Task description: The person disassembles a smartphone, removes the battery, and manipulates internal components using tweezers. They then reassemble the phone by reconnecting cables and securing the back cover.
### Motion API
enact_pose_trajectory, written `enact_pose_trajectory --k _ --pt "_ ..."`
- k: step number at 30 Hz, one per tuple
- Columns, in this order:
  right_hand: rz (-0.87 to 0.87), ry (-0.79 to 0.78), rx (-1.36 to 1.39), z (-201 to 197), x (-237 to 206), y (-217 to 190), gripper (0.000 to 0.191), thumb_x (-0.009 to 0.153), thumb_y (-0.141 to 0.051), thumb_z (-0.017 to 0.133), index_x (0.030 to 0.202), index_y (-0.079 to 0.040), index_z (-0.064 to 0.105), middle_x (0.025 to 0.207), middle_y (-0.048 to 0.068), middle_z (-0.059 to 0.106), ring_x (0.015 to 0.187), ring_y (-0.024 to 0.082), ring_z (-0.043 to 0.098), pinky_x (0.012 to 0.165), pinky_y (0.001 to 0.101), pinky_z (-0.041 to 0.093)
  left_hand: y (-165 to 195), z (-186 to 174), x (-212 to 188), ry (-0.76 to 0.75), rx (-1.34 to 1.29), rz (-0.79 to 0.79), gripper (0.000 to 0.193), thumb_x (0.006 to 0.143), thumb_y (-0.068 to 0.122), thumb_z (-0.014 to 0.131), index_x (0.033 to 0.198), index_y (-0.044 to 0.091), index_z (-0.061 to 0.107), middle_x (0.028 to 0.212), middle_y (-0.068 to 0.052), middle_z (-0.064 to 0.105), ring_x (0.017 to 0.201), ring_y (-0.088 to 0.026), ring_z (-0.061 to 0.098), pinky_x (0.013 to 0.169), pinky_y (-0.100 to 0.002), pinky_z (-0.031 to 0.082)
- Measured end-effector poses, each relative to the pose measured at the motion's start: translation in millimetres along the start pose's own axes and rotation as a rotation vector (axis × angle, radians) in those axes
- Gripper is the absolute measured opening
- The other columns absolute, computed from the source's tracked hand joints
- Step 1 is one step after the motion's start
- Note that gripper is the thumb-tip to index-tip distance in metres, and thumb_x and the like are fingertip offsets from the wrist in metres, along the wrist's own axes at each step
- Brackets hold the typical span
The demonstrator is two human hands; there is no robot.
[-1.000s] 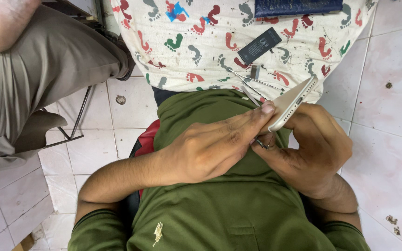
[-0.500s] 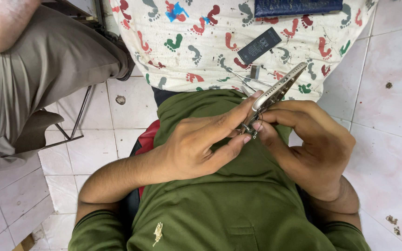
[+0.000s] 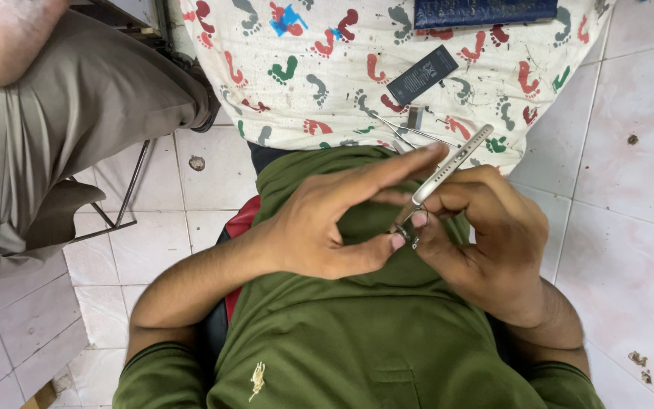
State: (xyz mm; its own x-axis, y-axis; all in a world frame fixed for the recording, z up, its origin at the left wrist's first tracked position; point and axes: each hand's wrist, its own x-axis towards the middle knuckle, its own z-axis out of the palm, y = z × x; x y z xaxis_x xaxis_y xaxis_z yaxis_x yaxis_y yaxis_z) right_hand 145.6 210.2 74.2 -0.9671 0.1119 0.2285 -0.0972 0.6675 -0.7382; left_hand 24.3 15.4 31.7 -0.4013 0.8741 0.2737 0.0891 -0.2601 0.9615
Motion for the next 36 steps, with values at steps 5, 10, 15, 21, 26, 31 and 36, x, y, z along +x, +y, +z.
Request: enact_pose_trajectory --k 5,10,15,21,26,31,36 --pt "0.119 -0.051 0.057 8 2 -2 0.017 0.088 -0.007 0.083 0.096 -0.003 0.068 0.094 0.004 0.068 0.073 0.012 0.069 0.065 0.0256 0.055 -20 4 2 -0.190 -0.212 -0.299 0.086 0.091 0.030 0.051 0.165 0.000 0.018 0.152 -0.024 0.039 0.139 -0.033 0.043 0.120 -0.046 0.034" --pt "0.064 0.047 -0.020 11 3 -9 0.024 0.086 -0.006 0.084 0.105 -0.002 0.069 0.102 0.006 0.066 0.077 0.011 0.067 0.067 0.0245 0.056 -35 14 -12 -0.117 -0.114 -0.173 0.077 0.099 0.031 0.039 0.163 -0.005 0.018 0.165 -0.024 0.035 0.155 -0.033 0.037 0.133 -0.041 0.027" --pt "-0.123 0.060 -0.155 12 5 -11 0.038 0.085 -0.004 0.086 0.121 -0.007 0.073 0.115 0.007 0.062 0.088 0.013 0.065 0.074 0.0276 0.056 -35 17 -22 -0.032 -0.230 -0.331 0.068 0.101 0.024 0.036 0.161 -0.007 0.029 0.161 -0.022 0.044 0.149 -0.032 0.044 0.127 -0.039 0.032" --pt "-0.020 0.072 0.016 11 4 -10 0.043 0.082 0.004 0.079 0.123 0.002 0.063 0.117 0.015 0.062 0.087 0.014 0.066 0.072 0.0261 0.058 -27 18 -16 -0.051 -0.379 -0.340 0.078 0.092 0.022 0.040 0.164 -0.005 0.025 0.126 -0.015 0.058 0.101 -0.023 0.059 0.100 -0.037 0.050" --pt "-0.030 0.047 0.019 11 3 -5 0.040 0.088 -0.001 0.086 0.124 -0.003 0.067 0.120 0.011 0.064 0.086 0.011 0.066 0.070 0.0223 0.057 -18 15 -8 -0.071 -0.303 -0.300 0.077 0.094 0.022 0.039 0.164 -0.004 0.022 0.125 -0.015 0.059 0.101 -0.024 0.063 0.100 -0.037 0.051" --pt "-0.144 0.084 -0.046 13 3 0 0.034 0.088 -0.003 0.088 0.116 -0.005 0.069 0.116 0.007 0.065 0.085 0.016 0.069 0.072 0.0271 0.058 -11 15 -7 -0.090 -0.227 -0.304 0.079 0.091 0.023 0.040 0.163 -0.005 0.022 0.135 -0.019 0.054 0.096 -0.025 0.064 0.093 -0.037 0.054" --pt "-0.165 0.038 -0.104 10 4 1 0.033 0.080 -0.002 0.085 0.107 -0.007 0.067 0.111 0.009 0.062 0.089 0.024 0.069 0.069 0.0321 0.055 -8 13 -7 -0.115 -0.083 -0.179 0.074 0.094 0.027 0.042 0.161 -0.001 0.027 0.148 -0.022 0.047 0.103 -0.025 0.062 0.097 -0.036 0.053"
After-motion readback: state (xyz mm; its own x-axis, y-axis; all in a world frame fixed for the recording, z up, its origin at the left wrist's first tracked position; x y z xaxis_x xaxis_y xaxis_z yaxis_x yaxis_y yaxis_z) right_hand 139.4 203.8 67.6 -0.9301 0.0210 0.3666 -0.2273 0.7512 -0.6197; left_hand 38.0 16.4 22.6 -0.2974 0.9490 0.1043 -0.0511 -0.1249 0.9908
